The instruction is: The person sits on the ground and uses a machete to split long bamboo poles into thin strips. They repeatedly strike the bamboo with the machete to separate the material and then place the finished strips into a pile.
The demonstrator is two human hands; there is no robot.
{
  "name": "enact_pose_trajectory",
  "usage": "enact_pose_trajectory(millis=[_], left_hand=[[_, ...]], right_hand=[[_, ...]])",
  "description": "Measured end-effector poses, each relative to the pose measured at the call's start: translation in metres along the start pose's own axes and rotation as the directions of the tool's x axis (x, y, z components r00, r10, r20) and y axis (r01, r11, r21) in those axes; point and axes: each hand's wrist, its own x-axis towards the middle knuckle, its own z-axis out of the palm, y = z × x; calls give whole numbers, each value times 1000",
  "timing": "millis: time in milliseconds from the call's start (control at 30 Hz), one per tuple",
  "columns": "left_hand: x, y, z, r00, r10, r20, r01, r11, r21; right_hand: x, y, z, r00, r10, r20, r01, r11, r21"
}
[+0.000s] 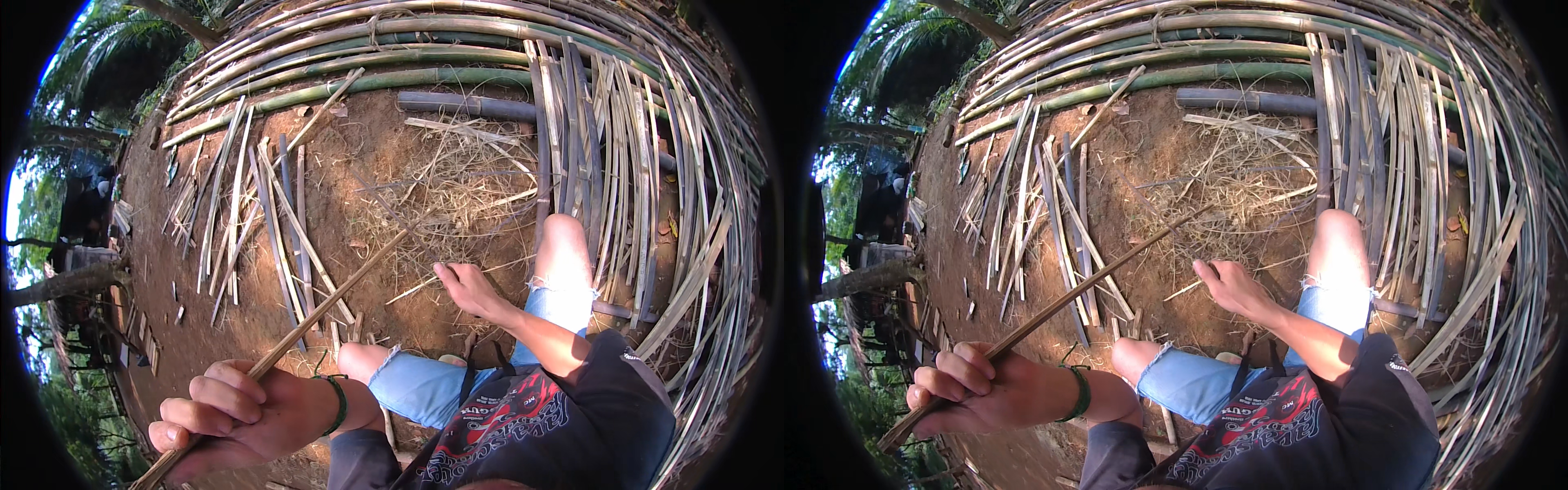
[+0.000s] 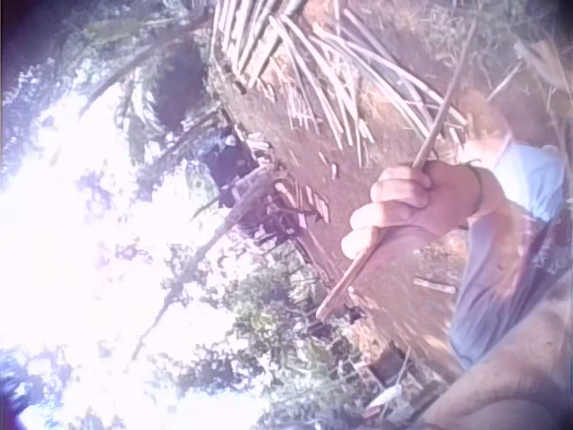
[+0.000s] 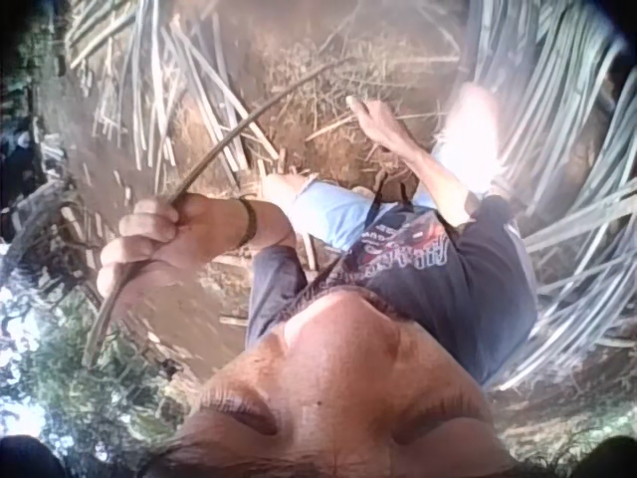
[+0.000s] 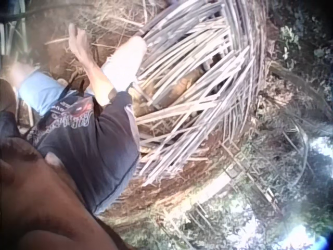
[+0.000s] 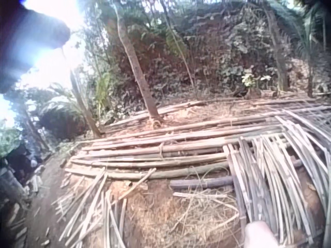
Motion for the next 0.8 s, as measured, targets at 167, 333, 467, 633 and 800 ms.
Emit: enact_pose_trajectory(millis=[167, 333, 467, 633, 800], left_hand=[[5, -6, 17, 997, -1, -75, 4, 999, 38], [12, -17, 27, 999, 7, -36, -2, 991, 130], [20, -27, 31, 987, 62, -151, -30, 978, 205], [30, -35, 28, 995, -22, -95, 31, 995, 97], [35, -47, 39, 974, 41, -225, 0, 984, 178]], right_hand=[[9, 22, -2, 999, -48, -24, 49, 999, 19], [20, 31, -12, 999, 35, -30, -33, 999, 42], [0, -11, -10, 973, -231, 15, 228, 968, 103], [46, 103, -20, 985, 151, -89, -156, 986, -64], [25, 27, -19, 995, -87, -48, 89, 995, 39]])
